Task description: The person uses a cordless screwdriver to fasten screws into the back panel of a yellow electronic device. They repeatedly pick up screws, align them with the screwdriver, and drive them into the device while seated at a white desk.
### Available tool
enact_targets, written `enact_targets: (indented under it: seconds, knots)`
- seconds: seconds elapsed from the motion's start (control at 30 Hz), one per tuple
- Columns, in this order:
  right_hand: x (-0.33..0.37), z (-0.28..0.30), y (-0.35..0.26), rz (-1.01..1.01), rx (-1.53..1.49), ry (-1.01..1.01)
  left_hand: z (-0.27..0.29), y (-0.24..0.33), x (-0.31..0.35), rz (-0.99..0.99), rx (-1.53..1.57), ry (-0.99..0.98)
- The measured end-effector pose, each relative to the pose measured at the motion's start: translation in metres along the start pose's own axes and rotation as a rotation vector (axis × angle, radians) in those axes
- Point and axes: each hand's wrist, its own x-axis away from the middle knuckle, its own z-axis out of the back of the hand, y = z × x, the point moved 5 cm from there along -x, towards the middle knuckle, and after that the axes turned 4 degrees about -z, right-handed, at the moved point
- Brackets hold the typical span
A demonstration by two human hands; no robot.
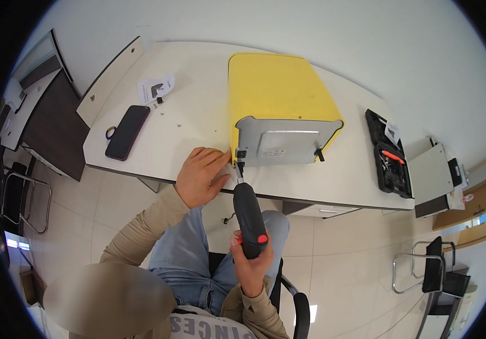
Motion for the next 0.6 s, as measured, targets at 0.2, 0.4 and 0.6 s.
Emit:
enact_targets:
  seconds: [0.2, 0.4, 0.6]
  knots:
    - [0.000, 0.001, 0.001, 0.078, 0.125, 0.017, 0.000, 0.001, -0.001, -0.007, -0.011, -0.018]
    - [-0.002, 0.002, -0.010, 0.074, 0.203, -0.011, 0.001, 0.001, -0.001, -0.025, -0.036, -0.034]
    - [-0.003, 0.005, -0.013, 0.066, 0.215, 0.004, 0.003, -0.001, -0.001, -0.022, 0.005, -0.048]
